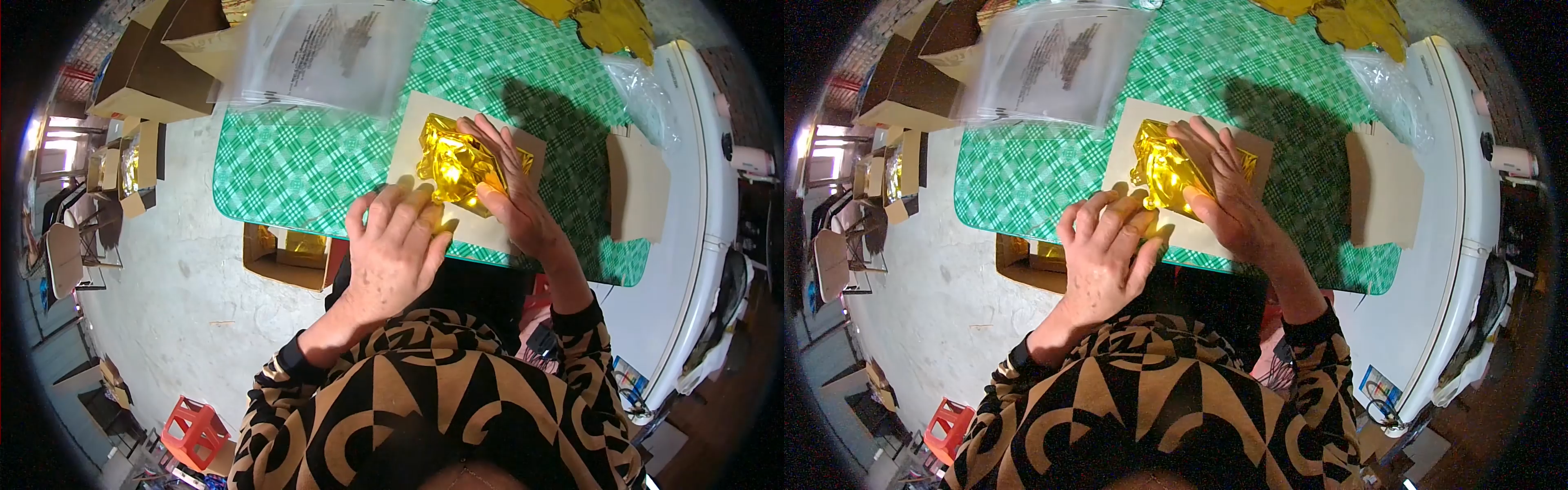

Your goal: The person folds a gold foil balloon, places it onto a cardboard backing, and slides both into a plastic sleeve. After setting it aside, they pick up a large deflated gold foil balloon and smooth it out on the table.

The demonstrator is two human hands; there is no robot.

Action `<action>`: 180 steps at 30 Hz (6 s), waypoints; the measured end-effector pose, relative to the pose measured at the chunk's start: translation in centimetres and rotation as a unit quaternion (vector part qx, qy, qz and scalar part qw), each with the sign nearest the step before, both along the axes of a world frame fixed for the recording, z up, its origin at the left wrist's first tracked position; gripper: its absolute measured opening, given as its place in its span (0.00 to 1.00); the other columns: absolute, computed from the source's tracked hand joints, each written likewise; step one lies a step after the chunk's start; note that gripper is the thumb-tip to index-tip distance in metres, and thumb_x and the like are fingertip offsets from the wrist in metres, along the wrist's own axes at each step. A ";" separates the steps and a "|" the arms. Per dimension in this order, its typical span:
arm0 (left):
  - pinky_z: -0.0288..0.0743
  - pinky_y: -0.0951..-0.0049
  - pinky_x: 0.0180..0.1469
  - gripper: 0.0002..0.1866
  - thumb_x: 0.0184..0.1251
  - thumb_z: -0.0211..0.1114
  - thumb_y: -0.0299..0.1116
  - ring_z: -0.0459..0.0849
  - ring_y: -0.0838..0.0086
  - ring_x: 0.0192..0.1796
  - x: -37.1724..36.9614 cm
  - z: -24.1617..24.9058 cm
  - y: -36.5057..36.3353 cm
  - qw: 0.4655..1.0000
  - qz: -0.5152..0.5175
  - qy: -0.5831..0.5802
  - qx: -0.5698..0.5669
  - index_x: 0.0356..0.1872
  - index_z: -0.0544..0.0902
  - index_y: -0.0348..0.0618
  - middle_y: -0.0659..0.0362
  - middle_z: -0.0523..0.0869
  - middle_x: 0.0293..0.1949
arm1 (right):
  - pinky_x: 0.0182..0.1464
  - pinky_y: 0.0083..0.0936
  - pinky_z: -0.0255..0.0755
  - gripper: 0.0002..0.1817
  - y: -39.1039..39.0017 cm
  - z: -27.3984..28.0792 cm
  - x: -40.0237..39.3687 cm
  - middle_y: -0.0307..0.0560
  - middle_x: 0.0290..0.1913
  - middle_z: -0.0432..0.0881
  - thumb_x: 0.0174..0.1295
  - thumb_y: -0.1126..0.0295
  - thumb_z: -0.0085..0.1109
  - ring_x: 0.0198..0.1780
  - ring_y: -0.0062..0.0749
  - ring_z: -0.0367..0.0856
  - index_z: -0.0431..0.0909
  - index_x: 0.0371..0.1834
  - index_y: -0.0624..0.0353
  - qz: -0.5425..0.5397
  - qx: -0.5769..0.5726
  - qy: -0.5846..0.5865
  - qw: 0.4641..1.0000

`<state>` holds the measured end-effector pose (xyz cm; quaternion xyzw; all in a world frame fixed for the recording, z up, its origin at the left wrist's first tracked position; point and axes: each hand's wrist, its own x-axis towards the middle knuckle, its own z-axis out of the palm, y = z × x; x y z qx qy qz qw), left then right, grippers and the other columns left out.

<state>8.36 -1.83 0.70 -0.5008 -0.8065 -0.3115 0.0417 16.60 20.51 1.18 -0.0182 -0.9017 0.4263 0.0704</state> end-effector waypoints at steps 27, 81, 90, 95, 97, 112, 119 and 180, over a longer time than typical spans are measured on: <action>0.56 0.45 0.75 0.24 0.69 0.72 0.42 0.72 0.57 0.74 -0.4 -0.8 0.9 0.997 0.059 0.035 -0.044 0.61 0.85 0.43 0.55 0.81 0.66 | 0.89 0.52 0.26 0.40 0.1 -0.1 0.0 0.54 0.85 0.61 0.69 0.63 0.47 0.89 0.54 0.46 0.56 0.86 0.61 -0.001 0.000 0.002 1.000; 0.60 0.57 0.55 0.13 0.66 0.74 0.36 0.75 0.60 0.53 -2.8 -1.1 5.7 0.985 0.096 -0.098 0.104 0.43 0.89 0.37 0.59 0.85 0.50 | 0.89 0.55 0.27 0.40 0.2 -0.3 0.1 0.54 0.86 0.59 0.71 0.65 0.46 0.89 0.54 0.46 0.54 0.87 0.61 0.013 0.045 -0.001 0.999; 0.60 0.59 0.54 0.15 0.63 0.77 0.37 0.73 0.62 0.49 -2.5 -1.1 5.6 0.985 0.108 -0.100 0.087 0.45 0.90 0.38 0.59 0.84 0.45 | 0.89 0.55 0.27 0.39 0.1 -0.3 0.1 0.54 0.86 0.59 0.71 0.66 0.46 0.89 0.54 0.45 0.55 0.86 0.62 0.006 0.038 0.009 0.999; 0.60 0.59 0.54 0.15 0.62 0.77 0.36 0.73 0.62 0.49 -2.4 -1.1 5.9 0.984 0.115 -0.096 0.093 0.45 0.90 0.38 0.59 0.83 0.44 | 0.89 0.55 0.26 0.38 0.1 -0.3 0.1 0.54 0.85 0.60 0.71 0.66 0.47 0.89 0.55 0.45 0.56 0.86 0.62 0.010 0.040 0.008 0.999; 0.60 0.59 0.53 0.14 0.63 0.77 0.36 0.74 0.62 0.48 -2.4 -1.2 5.9 0.985 0.116 -0.092 0.091 0.45 0.90 0.39 0.59 0.84 0.43 | 0.89 0.55 0.26 0.38 0.2 -0.4 0.1 0.54 0.85 0.60 0.72 0.66 0.46 0.89 0.54 0.45 0.56 0.86 0.62 0.013 0.046 0.005 0.999; 0.57 0.59 0.49 0.08 0.65 0.74 0.33 0.74 0.64 0.43 -2.3 -1.3 6.0 0.987 0.099 -0.096 0.086 0.38 0.89 0.39 0.59 0.82 0.36 | 0.89 0.52 0.26 0.37 -0.1 0.2 0.0 0.53 0.86 0.59 0.73 0.66 0.44 0.90 0.51 0.44 0.56 0.86 0.61 0.000 0.025 -0.002 1.000; 0.62 0.58 0.54 0.15 0.64 0.76 0.33 0.78 0.60 0.48 -1.4 -0.1 5.1 0.980 0.074 -0.134 0.124 0.49 0.87 0.37 0.54 0.86 0.44 | 0.89 0.51 0.25 0.36 -0.2 0.2 0.0 0.54 0.86 0.59 0.74 0.65 0.43 0.90 0.51 0.44 0.57 0.86 0.61 -0.016 -0.015 0.008 1.000; 0.66 0.60 0.53 0.14 0.69 0.75 0.42 0.78 0.65 0.48 -10.7 -0.9 6.9 0.980 -0.187 -0.063 0.013 0.42 0.92 0.40 0.60 0.84 0.37 | 0.89 0.50 0.27 0.36 0.3 -0.2 0.2 0.53 0.88 0.56 0.76 0.59 0.38 0.90 0.51 0.42 0.58 0.86 0.60 -0.011 -0.029 -0.004 1.000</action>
